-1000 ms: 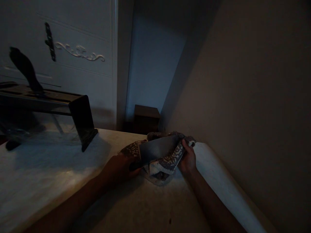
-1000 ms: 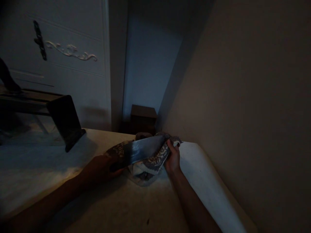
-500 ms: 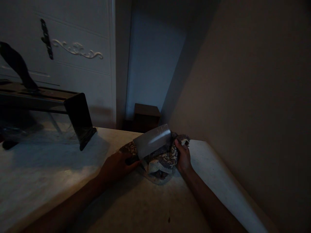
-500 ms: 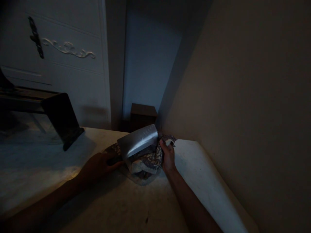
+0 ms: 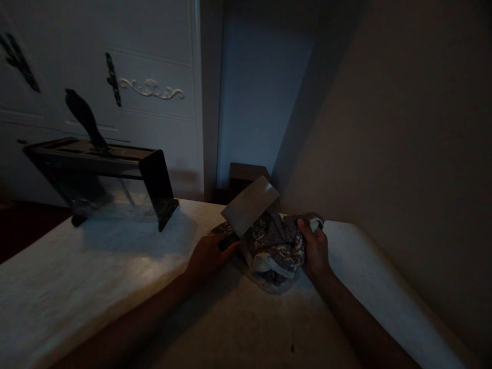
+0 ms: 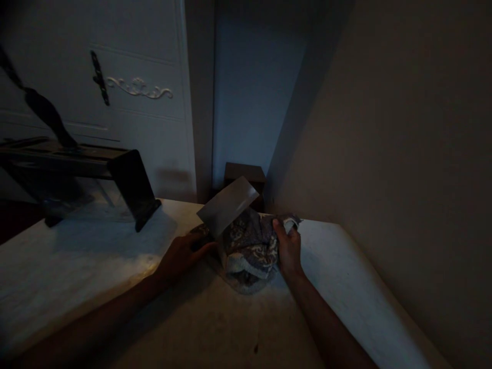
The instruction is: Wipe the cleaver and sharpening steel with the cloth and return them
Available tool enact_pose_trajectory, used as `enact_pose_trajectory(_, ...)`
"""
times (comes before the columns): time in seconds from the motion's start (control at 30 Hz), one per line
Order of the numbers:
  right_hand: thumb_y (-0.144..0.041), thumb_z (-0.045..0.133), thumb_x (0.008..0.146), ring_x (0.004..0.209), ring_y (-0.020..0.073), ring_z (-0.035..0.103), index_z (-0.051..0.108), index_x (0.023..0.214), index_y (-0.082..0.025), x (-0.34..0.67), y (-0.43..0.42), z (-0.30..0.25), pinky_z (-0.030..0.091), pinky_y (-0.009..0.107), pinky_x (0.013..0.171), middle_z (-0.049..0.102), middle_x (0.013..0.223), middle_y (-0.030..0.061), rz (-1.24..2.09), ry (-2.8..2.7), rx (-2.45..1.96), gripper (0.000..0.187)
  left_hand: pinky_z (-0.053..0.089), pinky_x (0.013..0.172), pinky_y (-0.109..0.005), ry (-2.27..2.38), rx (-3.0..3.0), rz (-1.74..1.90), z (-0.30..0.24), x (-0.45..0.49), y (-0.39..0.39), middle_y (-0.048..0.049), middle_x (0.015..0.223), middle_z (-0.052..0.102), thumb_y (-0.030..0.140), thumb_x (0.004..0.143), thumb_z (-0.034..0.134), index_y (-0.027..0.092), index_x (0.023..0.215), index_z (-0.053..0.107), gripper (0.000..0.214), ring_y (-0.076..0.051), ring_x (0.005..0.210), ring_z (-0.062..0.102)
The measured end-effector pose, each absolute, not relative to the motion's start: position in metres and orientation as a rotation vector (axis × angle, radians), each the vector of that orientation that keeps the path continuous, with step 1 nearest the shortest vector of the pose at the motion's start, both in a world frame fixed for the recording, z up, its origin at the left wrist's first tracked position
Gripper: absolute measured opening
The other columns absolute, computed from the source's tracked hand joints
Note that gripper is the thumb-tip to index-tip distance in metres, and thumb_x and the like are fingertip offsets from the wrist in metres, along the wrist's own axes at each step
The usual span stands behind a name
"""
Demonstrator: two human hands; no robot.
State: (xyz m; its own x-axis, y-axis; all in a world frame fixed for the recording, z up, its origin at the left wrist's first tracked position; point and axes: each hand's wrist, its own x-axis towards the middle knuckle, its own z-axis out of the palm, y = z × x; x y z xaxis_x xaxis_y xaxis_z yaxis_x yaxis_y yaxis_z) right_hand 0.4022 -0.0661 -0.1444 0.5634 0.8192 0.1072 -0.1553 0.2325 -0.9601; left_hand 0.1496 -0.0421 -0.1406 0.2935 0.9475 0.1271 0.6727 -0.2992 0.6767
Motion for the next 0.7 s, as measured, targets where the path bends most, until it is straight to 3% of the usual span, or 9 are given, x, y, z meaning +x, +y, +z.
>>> enact_pose_trajectory(0.2,-0.049,0.062,0.082,0.062,0.0174,0.057,0.061,0.066,-0.018,0.391,-0.094,-0.144,0.048,0.028,0.061,0.058,0.059,-0.0001,0.485,-1.341,-1.279,0.036,0.041,0.064,-0.03,1.437,2.065,0.776,-0.145,0.151,-0.042,-0.008,0.081,0.07,0.047,0.085,0.054,0.015,0.086,0.067,0.035,-0.021,0.074,0.063)
enact_pose_trajectory(0.33,-0.039,0.061,0.084,0.085,0.0248,0.064,0.07,0.093,-0.022,0.381,-0.108,-0.146,0.05,0.04,0.087,0.069,0.084,0.005,0.214,-1.753,-1.122,0.022,0.039,0.062,-0.028,1.376,2.104,0.719,-0.146,0.154,-0.049,-0.0072,0.081,0.069,0.049,0.085,0.054,0.015,0.088,0.065,0.036,-0.02,0.073,0.062)
enact_pose_trajectory(0.4,-0.034,0.061,0.084,0.097,0.0278,0.064,0.069,0.107,-0.026,0.377,-0.109,-0.15,0.046,0.045,0.096,0.07,0.101,0.0063,0.113,-1.977,-1.007,0.026,0.039,0.061,-0.027,1.357,2.141,0.643,-0.145,0.156,-0.054,-0.0066,0.08,0.068,0.051,0.086,0.053,0.016,0.088,0.063,0.037,-0.019,0.073,0.062)
enact_pose_trajectory(0.7,-0.033,0.055,0.087,0.097,0.0283,0.064,0.069,0.112,-0.027,0.369,-0.104,-0.166,0.05,0.046,0.093,0.071,0.104,0.0078,-0.198,-2.207,-0.921,0.029,0.044,0.067,-0.029,1.344,2.268,0.352,-0.136,0.162,-0.068,-0.0093,0.091,0.07,0.039,0.089,0.047,0.018,0.106,0.061,0.03,-0.023,0.082,0.066)
